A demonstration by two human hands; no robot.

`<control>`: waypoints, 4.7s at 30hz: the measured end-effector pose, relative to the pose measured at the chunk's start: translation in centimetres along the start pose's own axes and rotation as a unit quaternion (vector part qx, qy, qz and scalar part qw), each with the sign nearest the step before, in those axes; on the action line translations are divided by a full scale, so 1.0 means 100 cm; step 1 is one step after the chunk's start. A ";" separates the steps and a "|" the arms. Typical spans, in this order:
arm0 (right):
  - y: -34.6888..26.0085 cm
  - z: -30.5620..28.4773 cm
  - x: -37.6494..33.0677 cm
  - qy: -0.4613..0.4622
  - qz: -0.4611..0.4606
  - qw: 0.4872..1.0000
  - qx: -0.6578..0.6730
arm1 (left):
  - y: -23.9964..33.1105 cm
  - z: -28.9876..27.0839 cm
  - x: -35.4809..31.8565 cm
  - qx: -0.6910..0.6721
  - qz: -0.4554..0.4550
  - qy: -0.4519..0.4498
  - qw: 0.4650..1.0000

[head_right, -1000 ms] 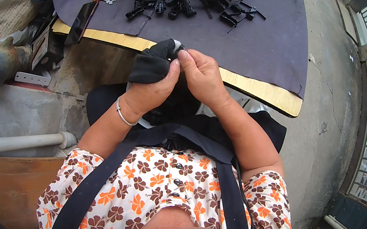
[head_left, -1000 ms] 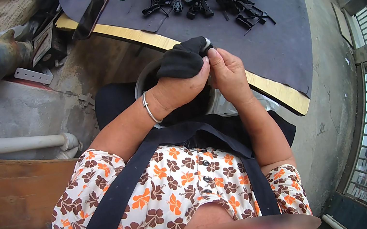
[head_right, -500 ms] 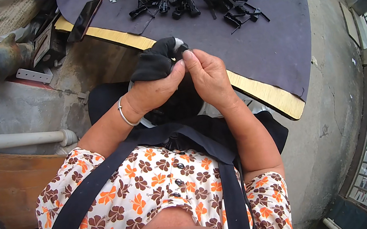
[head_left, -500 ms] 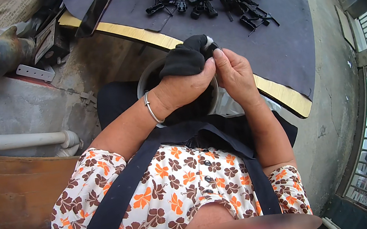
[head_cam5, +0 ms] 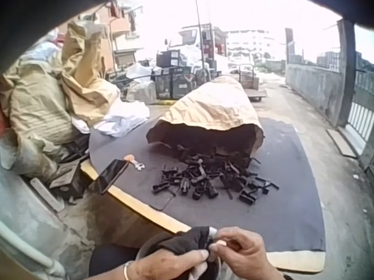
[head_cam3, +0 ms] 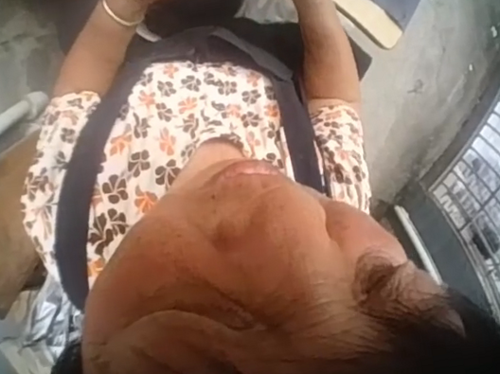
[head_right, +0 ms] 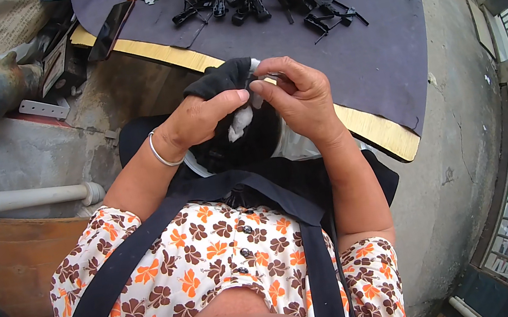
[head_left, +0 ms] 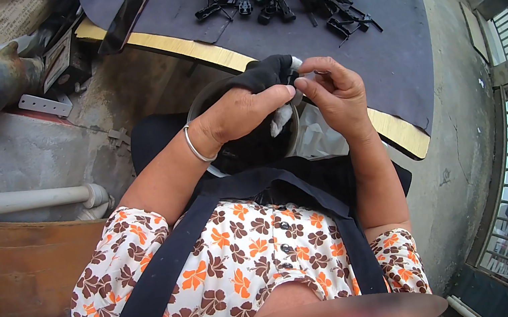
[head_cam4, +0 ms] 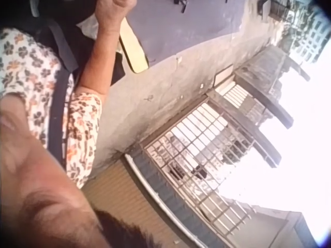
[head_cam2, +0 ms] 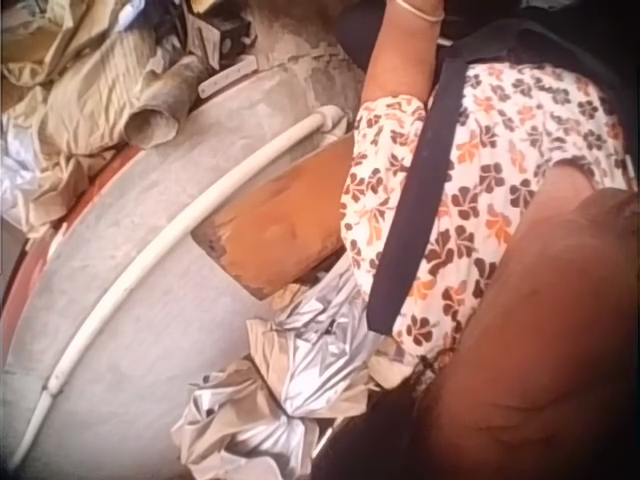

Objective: Assembling small black mechanical components at a workbench by hand and using a cloth to wipe them.

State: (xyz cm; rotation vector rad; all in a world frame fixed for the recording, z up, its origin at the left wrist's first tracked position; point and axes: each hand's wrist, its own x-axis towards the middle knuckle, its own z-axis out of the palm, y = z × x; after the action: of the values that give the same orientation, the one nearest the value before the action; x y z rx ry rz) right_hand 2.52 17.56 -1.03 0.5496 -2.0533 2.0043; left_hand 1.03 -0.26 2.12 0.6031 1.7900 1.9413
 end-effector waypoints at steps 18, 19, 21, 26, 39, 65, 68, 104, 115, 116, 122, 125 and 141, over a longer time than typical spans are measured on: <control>0.007 0.020 -0.004 -0.065 0.089 0.991 -0.080 | -0.015 0.002 0.001 0.398 0.252 0.057 0.880; 0.002 0.023 -0.003 -0.067 0.087 0.992 -0.061 | -0.017 -0.001 0.000 0.443 0.304 0.057 0.842; 0.003 0.029 -0.003 -0.064 0.087 0.994 -0.036 | -0.021 -0.003 -0.001 0.482 0.356 0.057 0.798; -0.005 0.009 0.012 -0.117 0.153 0.976 -0.103 | -0.028 -0.009 -0.010 0.413 0.221 0.075 0.880; 0.021 -0.071 0.046 -0.020 0.121 0.829 -0.545 | -0.002 -0.080 0.058 0.637 0.293 0.220 0.678; -0.015 -0.017 0.019 0.082 -0.073 0.949 -0.296 | 0.002 -0.016 0.042 0.424 0.303 0.130 0.843; -0.004 -0.007 0.015 0.071 -0.066 0.959 -0.266 | 0.010 -0.011 0.031 0.298 0.190 0.108 0.929; -0.018 0.008 0.005 -0.033 0.043 0.979 -0.198 | -0.011 0.008 0.000 0.221 0.157 0.110 0.956; 0.002 0.013 0.000 -0.006 0.044 0.993 -0.105 | -0.003 0.016 0.007 0.370 0.273 0.127 0.879; 0.003 0.014 0.000 0.002 0.043 0.993 -0.114 | -0.004 0.015 0.008 0.370 0.273 0.128 0.878; 0.011 0.028 0.000 0.050 0.059 0.997 0.021 | -0.011 0.017 0.010 0.495 0.352 0.174 0.775; 0.004 0.024 0.000 0.007 0.143 0.988 0.054 | -0.009 0.013 0.003 0.555 0.323 0.132 0.755; 0.003 0.037 0.003 0.033 0.199 0.973 0.109 | -0.021 0.003 0.006 0.598 0.302 0.134 0.731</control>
State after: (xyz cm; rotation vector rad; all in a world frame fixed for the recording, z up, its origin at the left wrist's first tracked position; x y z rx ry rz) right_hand 2.51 13.85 -1.34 0.1042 -2.0416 2.4547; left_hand 0.76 0.53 0.08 1.4883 3.2688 0.8419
